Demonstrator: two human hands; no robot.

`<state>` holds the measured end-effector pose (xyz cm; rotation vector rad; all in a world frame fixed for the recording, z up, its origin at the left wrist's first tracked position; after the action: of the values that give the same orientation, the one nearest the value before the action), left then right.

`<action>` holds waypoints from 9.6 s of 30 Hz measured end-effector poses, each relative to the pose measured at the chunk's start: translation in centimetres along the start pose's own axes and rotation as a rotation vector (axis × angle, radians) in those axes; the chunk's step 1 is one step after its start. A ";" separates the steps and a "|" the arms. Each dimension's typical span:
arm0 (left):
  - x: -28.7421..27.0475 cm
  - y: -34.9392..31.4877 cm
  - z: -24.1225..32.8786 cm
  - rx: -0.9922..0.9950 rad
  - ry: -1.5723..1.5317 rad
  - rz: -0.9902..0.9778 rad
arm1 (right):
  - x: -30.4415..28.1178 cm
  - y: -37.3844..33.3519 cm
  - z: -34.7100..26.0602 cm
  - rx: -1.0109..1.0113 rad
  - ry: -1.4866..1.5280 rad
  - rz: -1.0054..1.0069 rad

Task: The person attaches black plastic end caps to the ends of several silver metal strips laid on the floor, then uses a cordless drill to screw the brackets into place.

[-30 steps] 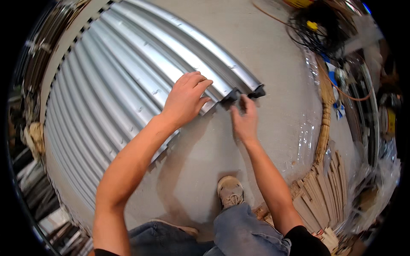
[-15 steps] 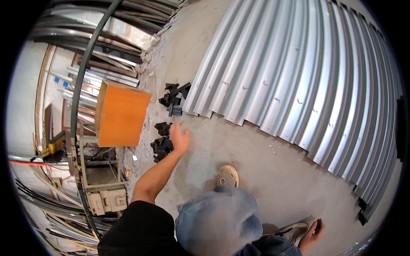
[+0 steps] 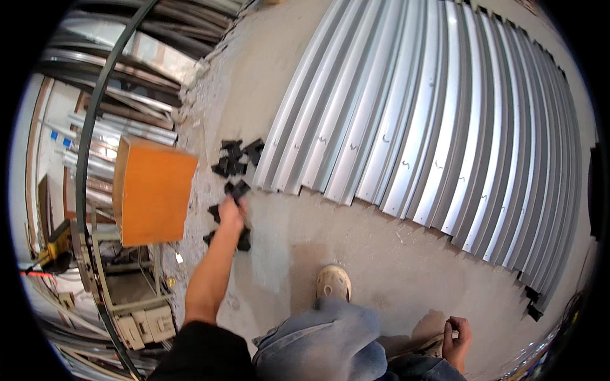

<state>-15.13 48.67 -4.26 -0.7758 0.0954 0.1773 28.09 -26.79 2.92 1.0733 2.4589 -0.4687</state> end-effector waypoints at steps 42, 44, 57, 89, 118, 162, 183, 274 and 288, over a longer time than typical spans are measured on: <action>62.7 -78.5 -50.2 2.012 1.209 -1.774 | -18.8 -0.3 16.1 0.322 -0.245 0.873; 62.5 -78.9 -49.9 2.014 1.195 -1.797 | -19.1 -0.8 15.9 0.276 -0.215 0.938; 62.3 -79.0 -50.5 1.979 1.233 -1.835 | -19.4 1.8 15.0 0.110 -0.150 1.065; 16.9 1.1 7.5 0.577 0.940 0.130 | -8.9 -2.6 4.3 -0.042 -0.482 -0.027; 39.4 -60.2 -36.3 -0.046 1.871 -1.575 | -5.1 -0.9 0.3 0.049 0.612 0.214; 58.2 -71.4 -42.1 2.171 1.161 -1.711 | -15.3 6.0 10.3 0.071 -0.291 0.840; 31.2 -43.6 -13.1 1.522 1.096 -0.833 | -8.7 -16.2 11.5 0.272 -0.251 0.614; 35.6 -64.4 -41.0 0.289 1.638 -1.678 | -5.3 -8.3 3.0 0.199 1.158 0.207; 36.3 -64.7 -41.0 0.482 1.420 -1.659 | -8.3 -8.1 3.9 -0.010 0.624 0.585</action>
<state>32.19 -21.00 5.58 -0.1612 0.7496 -1.9319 28.09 -38.85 4.84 2.0845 2.4258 0.0847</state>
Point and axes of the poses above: each hand's wrist, its own y-axis towards the middle knuckle, its own x-axis out of the palm, z = x × y, the point moved 10 cm from there along y, towards the middle knuckle, and after that the axes turned 15 degrees about -x, right-handed, at the moved point
